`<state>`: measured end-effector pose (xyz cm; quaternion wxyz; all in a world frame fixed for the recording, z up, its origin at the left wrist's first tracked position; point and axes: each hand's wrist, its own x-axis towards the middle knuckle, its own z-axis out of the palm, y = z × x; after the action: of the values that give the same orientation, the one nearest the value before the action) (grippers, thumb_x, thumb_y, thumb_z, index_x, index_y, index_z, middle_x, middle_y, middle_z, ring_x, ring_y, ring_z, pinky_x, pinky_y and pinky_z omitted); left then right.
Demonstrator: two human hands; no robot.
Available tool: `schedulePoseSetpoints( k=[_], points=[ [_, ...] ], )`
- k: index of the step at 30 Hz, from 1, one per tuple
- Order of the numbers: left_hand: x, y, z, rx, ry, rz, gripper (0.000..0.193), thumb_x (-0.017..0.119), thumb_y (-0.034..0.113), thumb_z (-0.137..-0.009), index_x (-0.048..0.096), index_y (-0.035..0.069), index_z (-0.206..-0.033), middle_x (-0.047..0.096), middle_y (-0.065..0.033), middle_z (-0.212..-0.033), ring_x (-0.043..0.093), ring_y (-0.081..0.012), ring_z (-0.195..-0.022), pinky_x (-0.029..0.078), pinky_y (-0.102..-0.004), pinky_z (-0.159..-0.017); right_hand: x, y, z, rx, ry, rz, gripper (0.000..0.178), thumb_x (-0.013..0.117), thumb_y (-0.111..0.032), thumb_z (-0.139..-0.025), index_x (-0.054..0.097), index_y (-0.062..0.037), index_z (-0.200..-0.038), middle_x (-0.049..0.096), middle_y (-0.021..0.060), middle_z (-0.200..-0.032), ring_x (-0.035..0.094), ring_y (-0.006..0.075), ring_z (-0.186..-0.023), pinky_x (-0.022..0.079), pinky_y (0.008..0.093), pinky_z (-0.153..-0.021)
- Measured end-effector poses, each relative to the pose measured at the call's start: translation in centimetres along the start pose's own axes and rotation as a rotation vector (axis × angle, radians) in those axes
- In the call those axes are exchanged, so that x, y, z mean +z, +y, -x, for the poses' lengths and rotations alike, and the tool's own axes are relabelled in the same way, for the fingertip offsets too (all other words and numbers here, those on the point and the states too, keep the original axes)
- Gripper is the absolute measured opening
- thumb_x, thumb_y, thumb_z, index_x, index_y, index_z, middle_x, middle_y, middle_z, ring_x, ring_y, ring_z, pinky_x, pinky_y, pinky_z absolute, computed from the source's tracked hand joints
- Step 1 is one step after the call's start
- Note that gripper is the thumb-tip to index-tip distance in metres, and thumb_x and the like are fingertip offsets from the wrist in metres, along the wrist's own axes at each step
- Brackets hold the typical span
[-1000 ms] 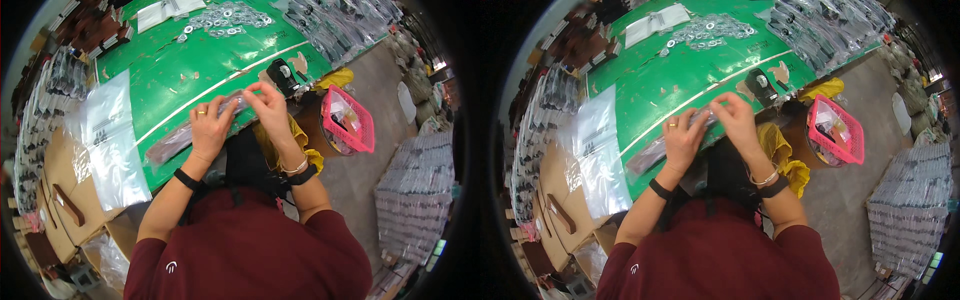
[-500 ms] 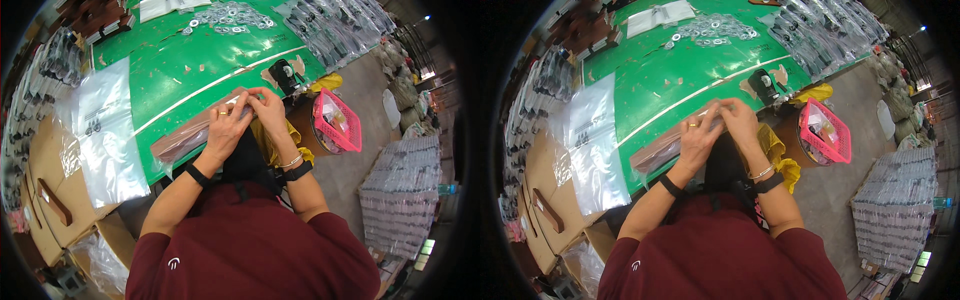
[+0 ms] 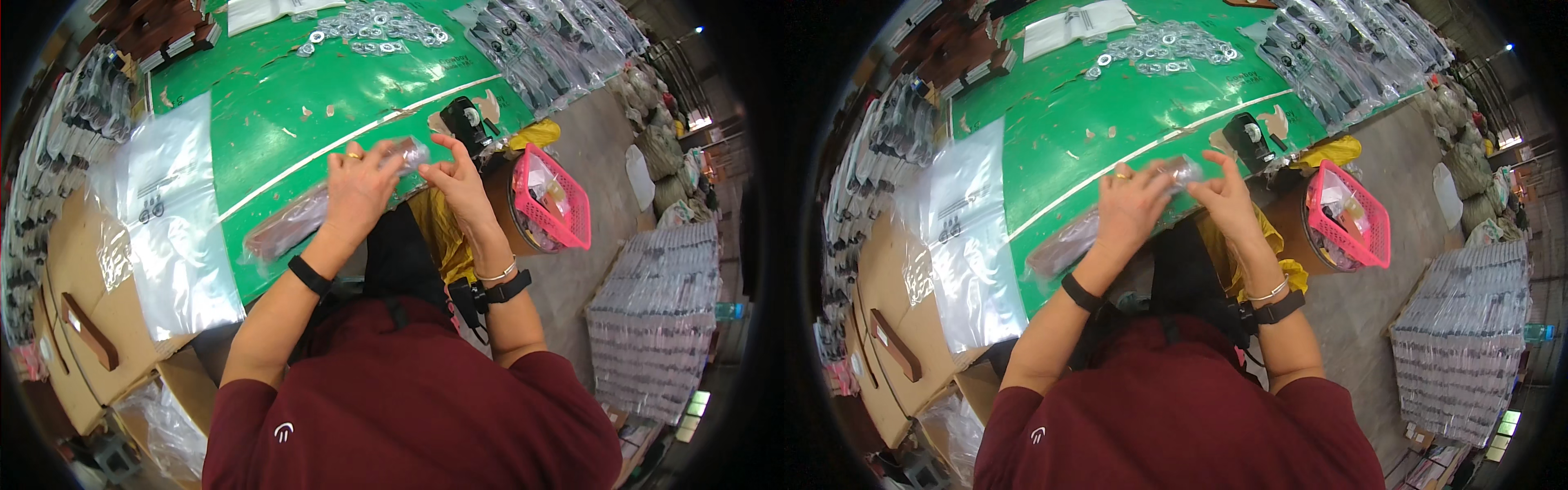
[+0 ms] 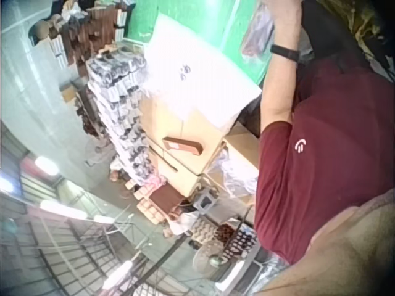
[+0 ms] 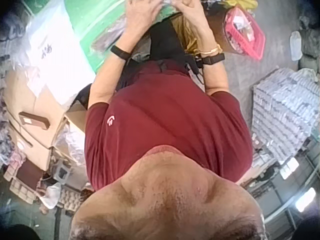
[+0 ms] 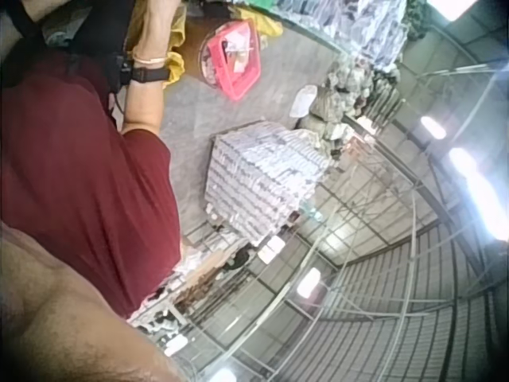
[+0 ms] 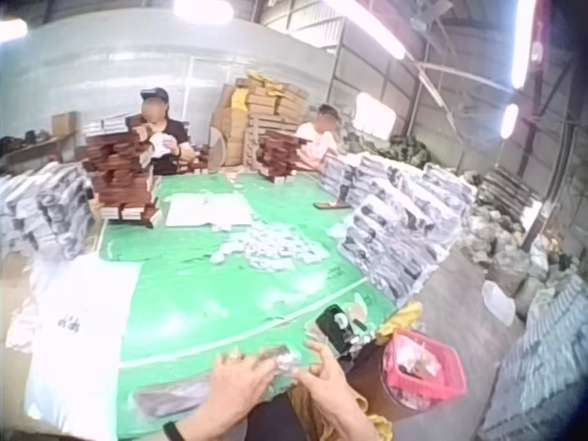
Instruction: Packing wood furniture components into plastic bags and sealing them.
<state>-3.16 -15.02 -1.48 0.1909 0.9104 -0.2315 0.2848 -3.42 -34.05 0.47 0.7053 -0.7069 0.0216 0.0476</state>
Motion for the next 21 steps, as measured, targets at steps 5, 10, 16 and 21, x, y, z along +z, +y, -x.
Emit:
schedulePoseSetpoints(
  k=[5,10,16,21],
  points=[
    [-0.3,-2.9,-1.2,-0.116,-0.044,0.219,0.030,0.074,0.019,-0.079,0.067,0.018,-0.108,0.068,0.0046,-0.106,0.054,-0.0261,-0.089,0.039,-0.0391,-0.079,-0.3,1.2,0.7,-0.002,0.092,-0.020,0.046,0.069,-0.009,-0.090,0.051,-0.0018,-0.132,0.061,-0.0008,-0.082,0.055,0.0064,-0.079,0.042,0.0219,-0.073],
    [-0.7,-2.1,-1.1,-0.155,-0.065,0.211,0.030,0.074,0.019,-0.079,0.067,0.018,-0.108,0.068,0.0036,-0.106,0.053,-0.0261,-0.089,0.039,-0.0388,-0.080,1.3,1.1,-1.5,-0.192,0.039,0.116,0.022,0.072,-0.013,-0.087,0.069,-0.0040,-0.107,0.068,0.0025,-0.085,0.061,0.0078,-0.078,0.047,0.0231,-0.070],
    [-0.6,-2.1,-1.1,-0.154,-0.056,0.192,0.029,0.074,0.019,-0.078,0.066,0.017,-0.107,0.067,0.0032,-0.109,0.053,-0.0262,-0.089,0.039,-0.0393,-0.080,2.5,-1.1,-3.5,-0.166,0.016,0.571,0.035,0.077,-0.032,-0.081,0.071,-0.0042,-0.101,0.065,0.0036,-0.067,0.062,0.0124,-0.062,0.046,0.0304,-0.057],
    [-0.5,-2.0,-1.0,-0.148,-0.033,0.174,0.029,0.074,0.019,-0.078,0.065,0.016,-0.105,0.066,0.0032,-0.111,0.053,-0.0261,-0.089,0.039,-0.0395,-0.079,2.7,-1.5,-4.6,-0.098,-0.011,0.601,0.036,0.076,-0.037,-0.081,0.072,-0.0042,-0.095,0.063,0.0031,-0.063,0.059,0.0138,-0.056,0.045,0.0322,-0.053]
  ],
)
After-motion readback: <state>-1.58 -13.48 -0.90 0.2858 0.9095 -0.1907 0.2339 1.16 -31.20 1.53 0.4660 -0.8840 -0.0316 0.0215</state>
